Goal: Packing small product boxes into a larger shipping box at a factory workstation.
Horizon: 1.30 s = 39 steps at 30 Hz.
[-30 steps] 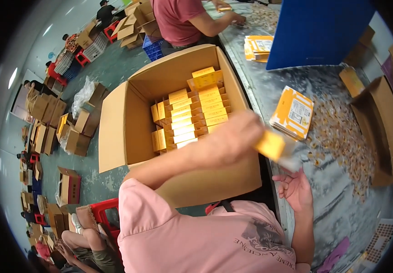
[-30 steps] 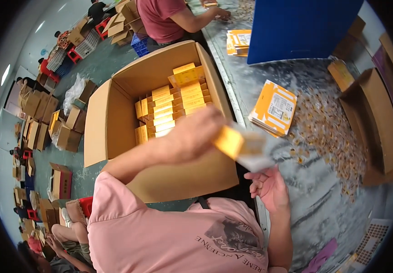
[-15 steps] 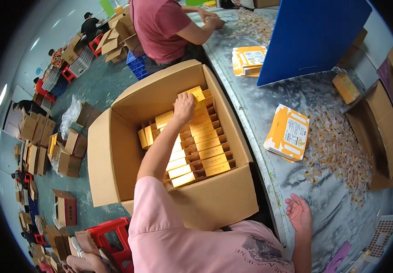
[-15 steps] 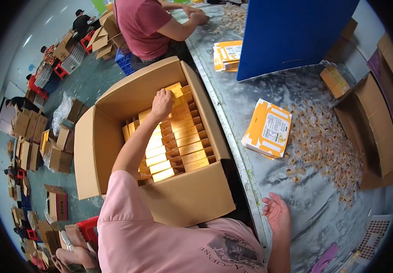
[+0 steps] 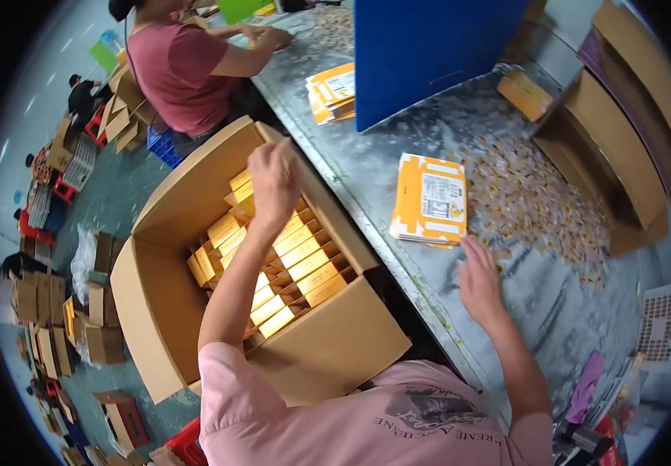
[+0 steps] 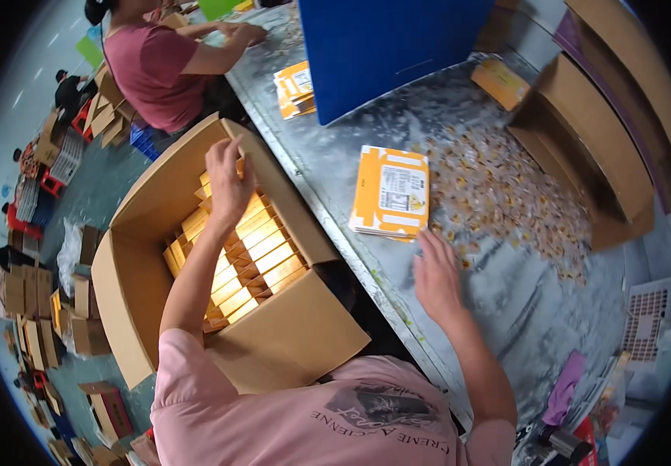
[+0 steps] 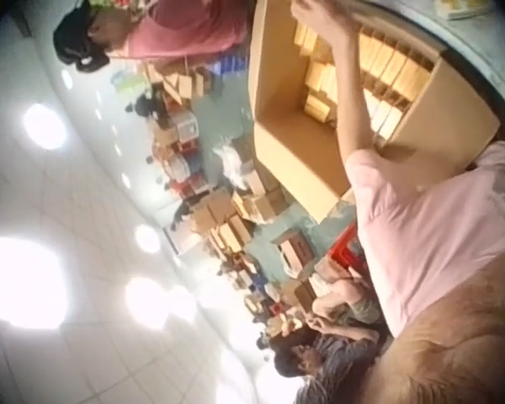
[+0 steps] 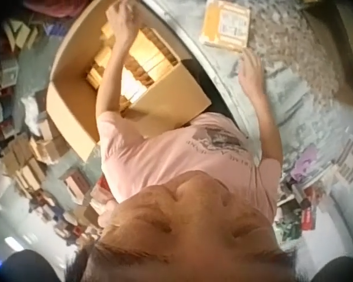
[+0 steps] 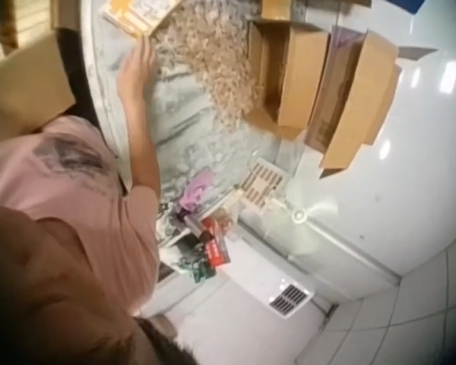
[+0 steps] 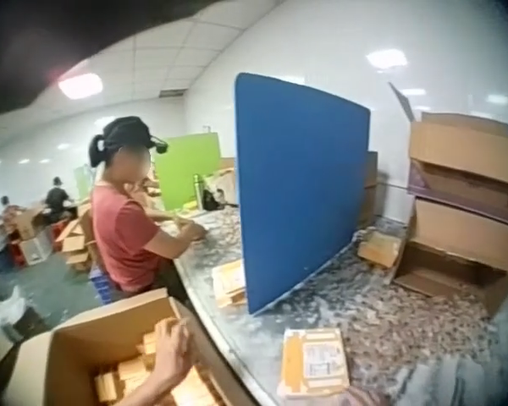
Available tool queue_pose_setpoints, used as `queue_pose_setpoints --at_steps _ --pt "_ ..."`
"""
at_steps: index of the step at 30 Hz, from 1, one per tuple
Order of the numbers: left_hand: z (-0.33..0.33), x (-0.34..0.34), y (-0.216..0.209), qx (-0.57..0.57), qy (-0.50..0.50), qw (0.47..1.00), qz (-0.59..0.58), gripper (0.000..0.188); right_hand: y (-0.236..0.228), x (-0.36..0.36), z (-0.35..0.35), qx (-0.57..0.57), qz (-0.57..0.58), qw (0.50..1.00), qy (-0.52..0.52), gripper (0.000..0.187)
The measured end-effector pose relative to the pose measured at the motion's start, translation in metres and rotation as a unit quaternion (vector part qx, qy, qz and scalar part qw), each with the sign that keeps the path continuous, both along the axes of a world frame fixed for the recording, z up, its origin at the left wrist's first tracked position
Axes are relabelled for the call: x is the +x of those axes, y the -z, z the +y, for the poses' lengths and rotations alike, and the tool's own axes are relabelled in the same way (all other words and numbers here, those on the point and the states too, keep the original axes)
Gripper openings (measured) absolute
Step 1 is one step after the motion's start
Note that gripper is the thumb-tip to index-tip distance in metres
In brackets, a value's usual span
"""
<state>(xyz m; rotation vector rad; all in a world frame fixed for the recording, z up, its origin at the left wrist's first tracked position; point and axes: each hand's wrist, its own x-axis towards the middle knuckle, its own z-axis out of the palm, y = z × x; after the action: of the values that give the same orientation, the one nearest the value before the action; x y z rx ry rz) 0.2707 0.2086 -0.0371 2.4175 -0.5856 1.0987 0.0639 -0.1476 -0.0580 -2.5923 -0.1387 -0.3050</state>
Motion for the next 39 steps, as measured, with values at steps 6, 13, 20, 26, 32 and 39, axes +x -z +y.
queue_pose_setpoints --at_steps 6,13,20,26,32,39 --pt "-0.134 -0.031 0.009 0.017 0.135 0.933 0.333 0.029 0.036 0.030 0.007 -0.158 0.027 0.986 -0.038 0.060" --pt "-0.169 -0.035 0.034 0.028 0.166 0.904 0.393 0.028 0.046 0.029 0.005 -0.140 0.006 0.990 -0.035 0.064" --pt "-0.182 -0.029 0.040 -0.275 0.084 0.806 0.518 0.028 0.048 0.028 0.001 -0.131 0.013 0.991 -0.037 0.070" --pt "-0.181 -0.030 0.056 -0.274 0.053 0.857 0.433 0.032 0.049 0.027 0.004 -0.120 0.010 0.992 -0.042 0.071" --pt "-0.202 -0.060 0.035 -0.209 0.054 0.911 0.352 0.028 0.045 0.023 0.001 -0.124 0.033 0.991 -0.038 0.073" --pt "-0.198 -0.085 0.014 -0.212 0.111 0.881 0.407 0.024 0.035 0.004 -0.017 0.275 -0.060 0.959 0.045 0.066"
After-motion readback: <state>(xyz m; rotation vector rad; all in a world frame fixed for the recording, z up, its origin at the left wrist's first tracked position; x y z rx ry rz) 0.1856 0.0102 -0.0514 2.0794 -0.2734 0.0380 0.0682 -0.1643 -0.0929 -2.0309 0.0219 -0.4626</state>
